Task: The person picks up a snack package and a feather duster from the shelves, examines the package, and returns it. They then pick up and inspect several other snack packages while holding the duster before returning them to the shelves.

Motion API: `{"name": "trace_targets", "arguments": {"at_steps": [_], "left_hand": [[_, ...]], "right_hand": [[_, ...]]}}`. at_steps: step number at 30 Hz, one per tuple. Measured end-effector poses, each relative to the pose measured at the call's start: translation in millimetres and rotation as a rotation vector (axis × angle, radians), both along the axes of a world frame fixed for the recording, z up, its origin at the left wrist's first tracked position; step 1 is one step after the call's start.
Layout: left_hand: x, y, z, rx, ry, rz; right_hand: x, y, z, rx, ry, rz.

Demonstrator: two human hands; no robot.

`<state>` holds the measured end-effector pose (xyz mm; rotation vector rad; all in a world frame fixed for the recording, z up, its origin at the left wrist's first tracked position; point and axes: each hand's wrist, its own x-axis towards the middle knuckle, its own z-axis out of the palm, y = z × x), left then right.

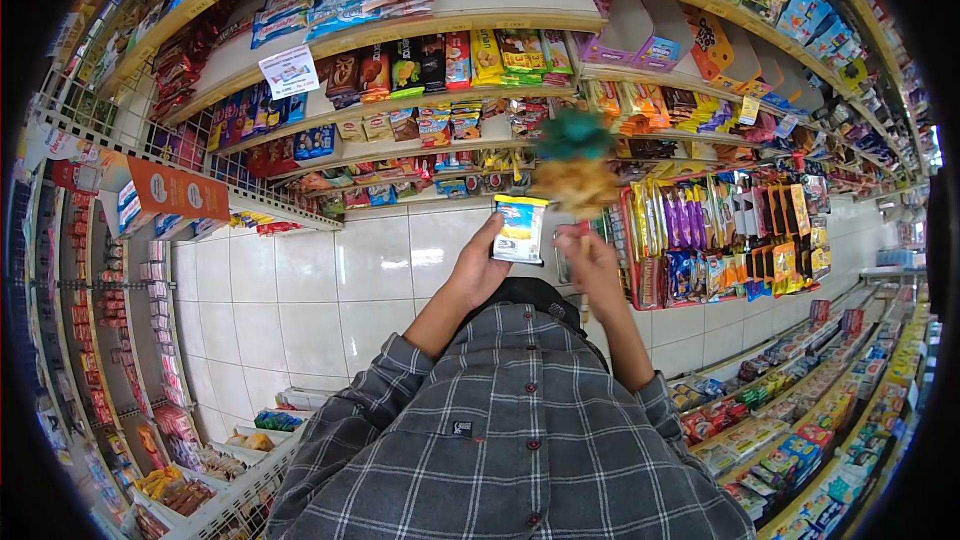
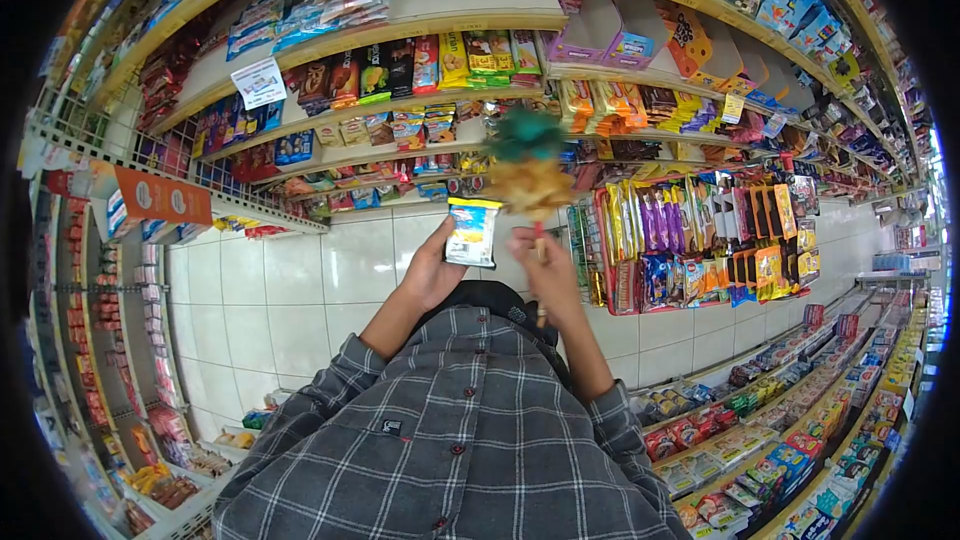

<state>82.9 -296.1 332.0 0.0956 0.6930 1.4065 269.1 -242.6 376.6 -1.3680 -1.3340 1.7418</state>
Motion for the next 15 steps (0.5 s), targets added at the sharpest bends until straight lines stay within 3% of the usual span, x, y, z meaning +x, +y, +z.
{"name": "trace_targets", "arguments": {"at_steps": [2,5,8,11,12,14,15], "left_hand": [[7.5,0.1,15.7,-0.036,0.165,-0.069],[14.1,1.8,4.4,-0.074,0.760,-0.052],[11.8,2.4,-4.2,0.099,0.602,-0.054],[18.2,4.7,2.0,0.087,0.268,-0.024],[15.7,6.8,-18.2,0.039,0.126,-0.017],[5.3,9.5,-27.0,-0.005,-0.166,0.004],[0.5,11.4,-29.0,-0.001,-0.171,0.039]], "right_hand": [[-16.6,-5.2,-5.2,0.044,0.043,0.025],[-23.4,4.5,-21.5,0.128,-0.022,-0.057],[-28.7,9.6,-22.4,0.368,-0.199,-0.150],[-41.2,-1.7,-4.0,0.490,-0.143,0.136],[-43.6,-6.9,-19.1,0.504,-0.089,0.130],[-40.1,-9.4,4.8,0.412,-0.186,0.215],[-37.6,-9.5,14.9,0.365,-0.234,0.254]]}}
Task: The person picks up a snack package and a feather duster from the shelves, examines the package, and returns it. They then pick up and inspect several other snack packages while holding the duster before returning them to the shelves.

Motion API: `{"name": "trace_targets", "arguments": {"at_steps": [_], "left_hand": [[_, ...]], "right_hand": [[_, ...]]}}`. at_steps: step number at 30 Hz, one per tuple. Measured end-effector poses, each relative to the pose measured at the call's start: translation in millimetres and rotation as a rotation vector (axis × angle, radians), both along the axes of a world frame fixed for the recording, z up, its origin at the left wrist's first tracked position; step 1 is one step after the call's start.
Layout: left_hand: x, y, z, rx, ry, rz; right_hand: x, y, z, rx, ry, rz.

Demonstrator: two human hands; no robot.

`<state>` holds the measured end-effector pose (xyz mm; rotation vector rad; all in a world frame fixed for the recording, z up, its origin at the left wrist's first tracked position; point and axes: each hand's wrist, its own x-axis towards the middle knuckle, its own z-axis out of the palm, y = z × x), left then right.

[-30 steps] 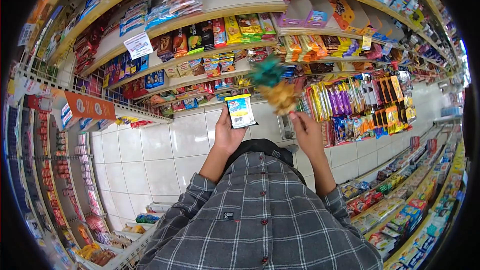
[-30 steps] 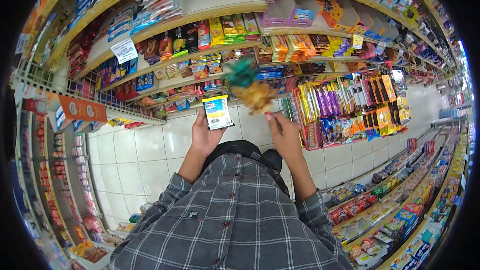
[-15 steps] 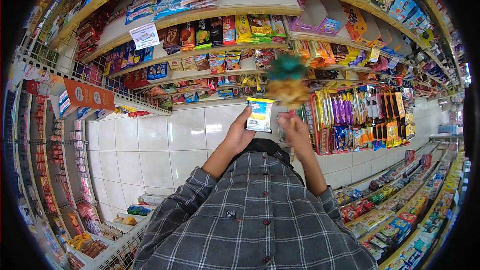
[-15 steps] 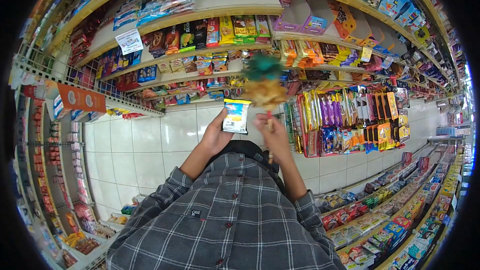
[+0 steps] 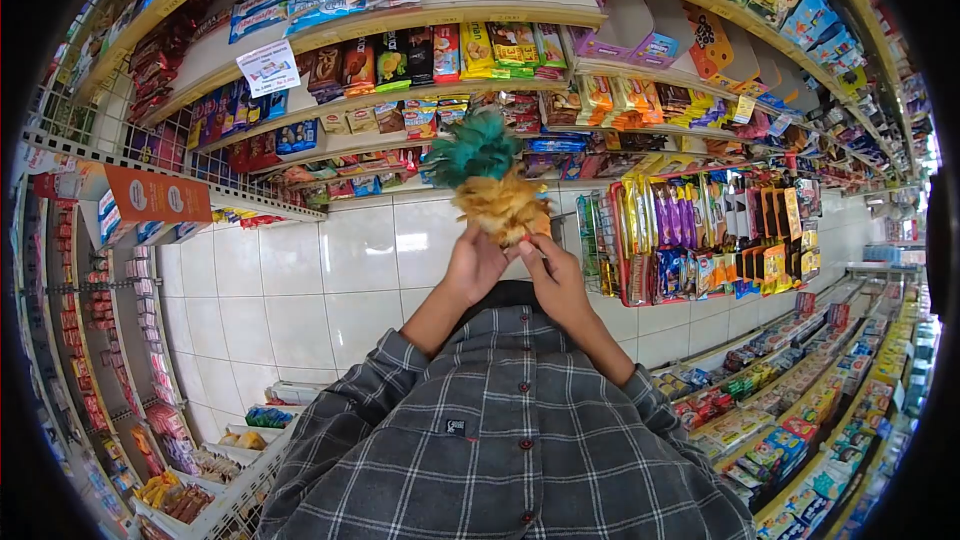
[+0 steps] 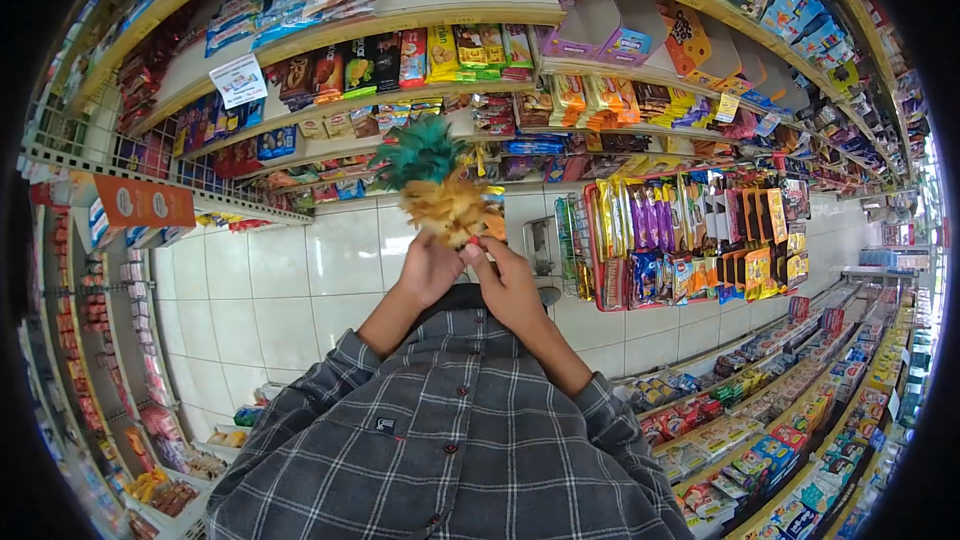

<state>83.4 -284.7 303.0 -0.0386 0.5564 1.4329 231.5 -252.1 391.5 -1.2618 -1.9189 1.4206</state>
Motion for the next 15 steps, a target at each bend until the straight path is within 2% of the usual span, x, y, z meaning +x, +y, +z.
{"name": "trace_targets", "arguments": {"at_steps": [4,6,7,11,14,15], "left_hand": [[-19.4,5.8,-18.7,-0.006,-0.066,0.087],[-22.7,15.4,-26.7,0.061,0.003,0.111],[-20.7,21.2,-24.2,-0.010,-0.014,0.127],[-9.9,35.2,-57.5,-0.063,-0.038,-0.012],[-4.5,45.8,-71.7,-0.074,0.080,-0.064],[-6.7,52.6,-70.9,-0.025,0.216,-0.130]], "right_hand": [[24.1,0.6,-12.2,0.124,-0.174,0.054],[40.2,10.5,-35.3,0.027,-0.199,0.000],[46.1,15.6,-42.9,-0.021,-0.214,-0.023],[54.7,23.0,-56.3,-0.076,-0.223,-0.059],[69.0,27.0,-72.0,-0.076,-0.223,-0.144],[82.5,28.5,-87.0,-0.036,-0.230,-0.205]]}}
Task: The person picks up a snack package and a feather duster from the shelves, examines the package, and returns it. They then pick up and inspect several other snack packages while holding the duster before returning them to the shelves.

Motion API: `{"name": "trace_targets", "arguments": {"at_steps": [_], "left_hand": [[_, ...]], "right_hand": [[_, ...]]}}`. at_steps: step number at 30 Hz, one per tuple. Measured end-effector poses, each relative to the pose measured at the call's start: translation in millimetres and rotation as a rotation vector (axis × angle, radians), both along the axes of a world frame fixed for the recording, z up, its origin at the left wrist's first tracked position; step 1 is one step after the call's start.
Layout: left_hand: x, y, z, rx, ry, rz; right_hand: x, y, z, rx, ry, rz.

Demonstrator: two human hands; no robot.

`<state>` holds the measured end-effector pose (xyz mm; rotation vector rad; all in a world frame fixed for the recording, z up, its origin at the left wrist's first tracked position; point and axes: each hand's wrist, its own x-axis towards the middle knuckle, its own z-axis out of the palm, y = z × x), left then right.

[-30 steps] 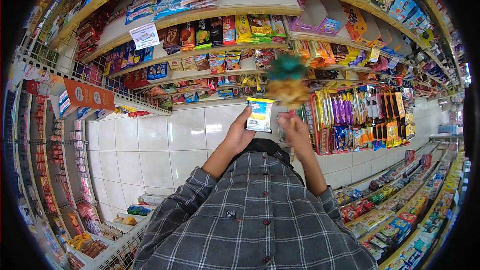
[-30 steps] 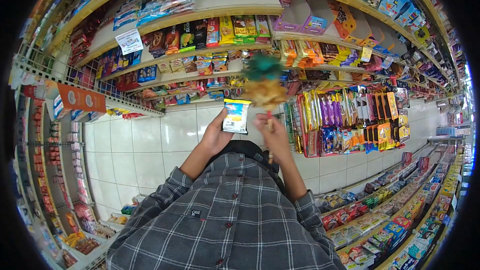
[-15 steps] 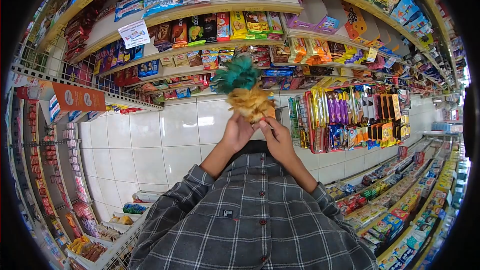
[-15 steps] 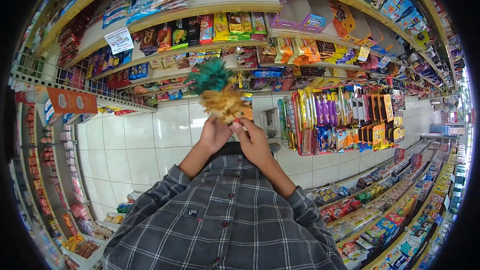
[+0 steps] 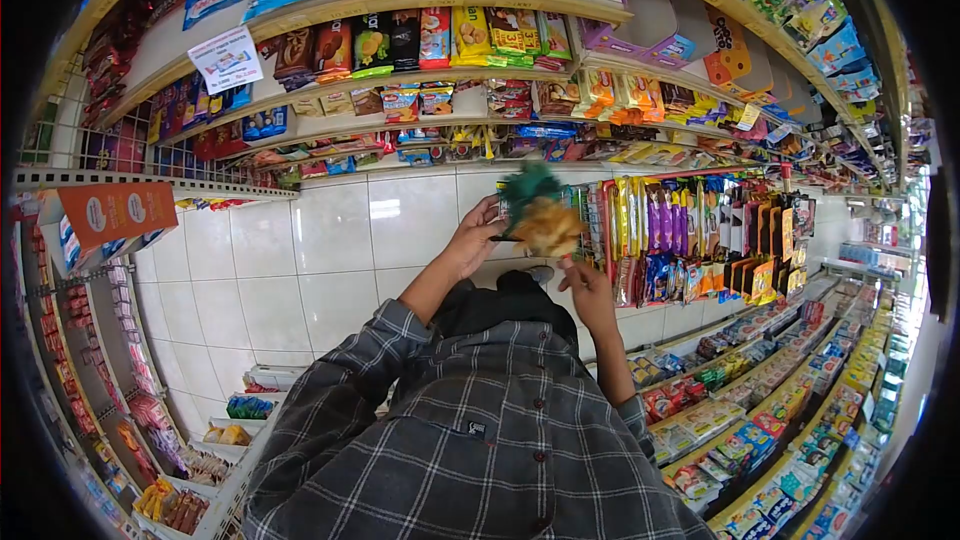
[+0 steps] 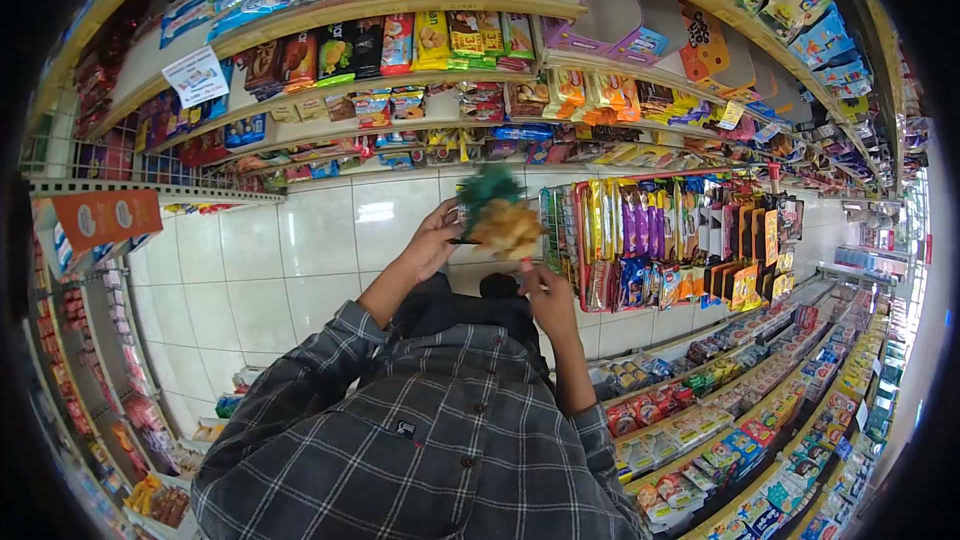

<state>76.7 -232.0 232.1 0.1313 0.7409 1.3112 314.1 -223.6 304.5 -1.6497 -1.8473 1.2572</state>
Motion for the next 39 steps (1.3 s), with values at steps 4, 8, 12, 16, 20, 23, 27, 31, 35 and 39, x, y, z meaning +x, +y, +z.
{"name": "trace_targets", "arguments": {"at_steps": [4,8,12,16,20,23,27,31,35,39], "left_hand": [[-34.2,25.1,-50.4,-0.047,0.611,-0.111],[-115.0,89.5,-155.8,0.037,0.765,0.216],[-162.9,144.2,-191.2,0.014,0.856,0.424],[-171.2,168.4,-192.3,-0.020,0.827,0.503],[-172.2,179.3,-236.5,-0.039,0.966,0.536],[-152.9,179.2,-221.0,-0.142,1.227,0.632],[-127.9,171.1,-197.1,-0.188,1.369,0.738],[-106.8,157.5,-162.2,0.000,1.757,0.455],[-104.0,154.0,-152.0,-0.068,2.068,0.038],[-113.8,153.0,-156.0,-0.103,1.961,0.031]], "right_hand": [[45.8,4.7,-8.5,-0.049,-0.094,-0.256],[91.2,-29.2,-28.2,-0.155,-0.094,-0.355],[105.0,-74.6,-47.8,-0.331,-0.168,-0.377],[106.2,-108.6,-66.5,-0.256,0.032,-0.309],[119.6,-118.6,-66.8,-0.305,0.077,-0.371],[90.5,-107.8,-29.8,-0.354,0.103,-0.498],[94.5,-108.4,-30.3,-0.400,0.071,-0.495],[101.6,-103.6,-34.7,-0.486,0.140,-0.476],[111.5,-103.8,-39.8,-0.494,0.131,-0.426],[117.3,-106.3,-41.4,-0.497,0.109,-0.409]]}}
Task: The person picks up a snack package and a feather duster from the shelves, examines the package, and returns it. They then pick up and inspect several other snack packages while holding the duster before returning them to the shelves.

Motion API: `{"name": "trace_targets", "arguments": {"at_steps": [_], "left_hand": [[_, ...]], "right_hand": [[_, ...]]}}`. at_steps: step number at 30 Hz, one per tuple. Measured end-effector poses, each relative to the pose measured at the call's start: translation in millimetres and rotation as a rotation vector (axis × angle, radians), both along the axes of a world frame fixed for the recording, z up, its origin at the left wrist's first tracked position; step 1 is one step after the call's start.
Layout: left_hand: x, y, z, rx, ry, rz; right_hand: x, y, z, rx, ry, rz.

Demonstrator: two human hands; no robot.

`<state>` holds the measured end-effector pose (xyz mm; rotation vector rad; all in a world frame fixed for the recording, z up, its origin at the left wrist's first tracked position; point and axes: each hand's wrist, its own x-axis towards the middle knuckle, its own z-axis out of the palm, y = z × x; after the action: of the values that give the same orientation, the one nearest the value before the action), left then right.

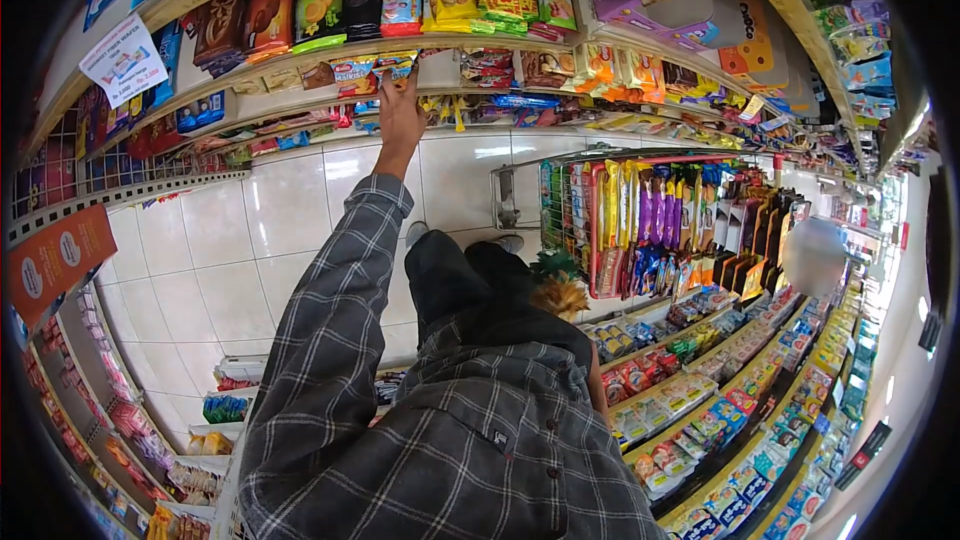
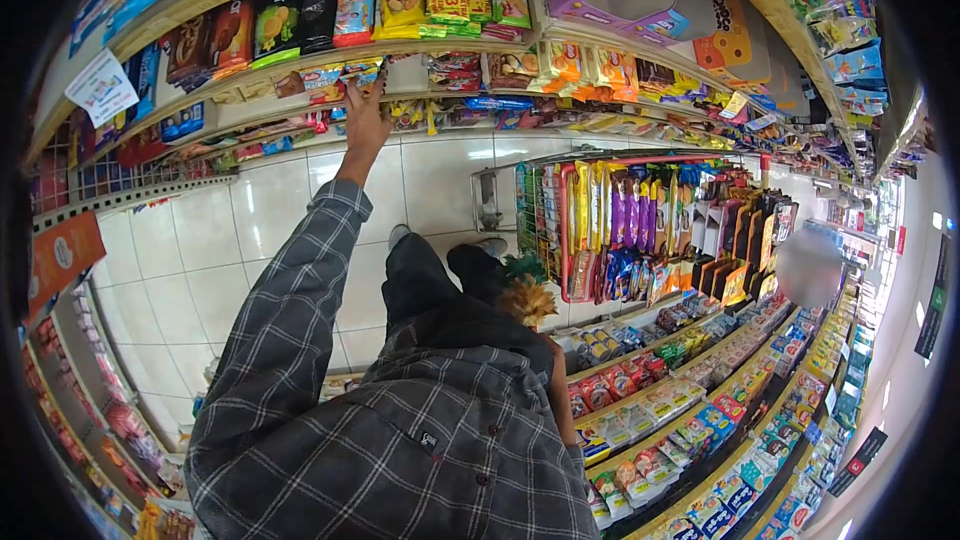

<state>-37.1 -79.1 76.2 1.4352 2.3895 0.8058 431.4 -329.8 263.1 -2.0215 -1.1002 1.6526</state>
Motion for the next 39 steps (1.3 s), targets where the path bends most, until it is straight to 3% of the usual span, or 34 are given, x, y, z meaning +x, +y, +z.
{"name": "trace_targets", "arguments": {"at_steps": [12,18,22,23,24,28,29,32,35,36,39], "left_hand": [[-19.8,-17.8,-8.2,0.179,-0.330,-0.129],[-21.0,-14.0,-18.4,0.160,-0.196,-0.073],[-41.4,-16.5,-10.2,0.294,-0.147,0.033],[-47.7,-17.3,-8.4,0.386,0.021,0.148],[-60.9,-15.1,-16.5,0.362,0.088,0.279],[-109.3,-5.1,-38.6,0.245,-0.303,0.358],[-123.1,-3.2,-57.1,0.218,-0.161,0.250],[-129.5,1.9,-57.7,0.253,-0.296,0.285],[-146.6,6.0,-103.3,0.377,0.031,0.201],[-153.1,9.0,-119.7,0.313,0.011,0.206],[-144.7,-4.2,-70.2,0.107,-0.305,0.216]], "right_hand": [[9.3,-7.8,-4.3,-0.005,-0.011,0.019],[12.7,-11.0,-8.1,-0.008,-0.007,0.031],[14.5,-10.3,-10.2,-0.001,-0.002,0.041],[14.9,-10.1,-11.0,0.003,-0.002,0.042],[15.7,-10.3,-12.0,0.005,-0.002,0.043],[17.2,-15.5,-16.4,0.010,-0.004,0.044],[17.4,-15.4,-18.1,0.018,-0.003,0.045],[19.1,-16.3,-23.0,0.043,0.008,0.055],[19.4,-13.0,-34.6,0.157,0.064,0.131],[18.2,-11.4,-36.6,0.205,0.070,0.169],[23.2,-12.4,-40.2,0.254,-0.077,0.291]]}}
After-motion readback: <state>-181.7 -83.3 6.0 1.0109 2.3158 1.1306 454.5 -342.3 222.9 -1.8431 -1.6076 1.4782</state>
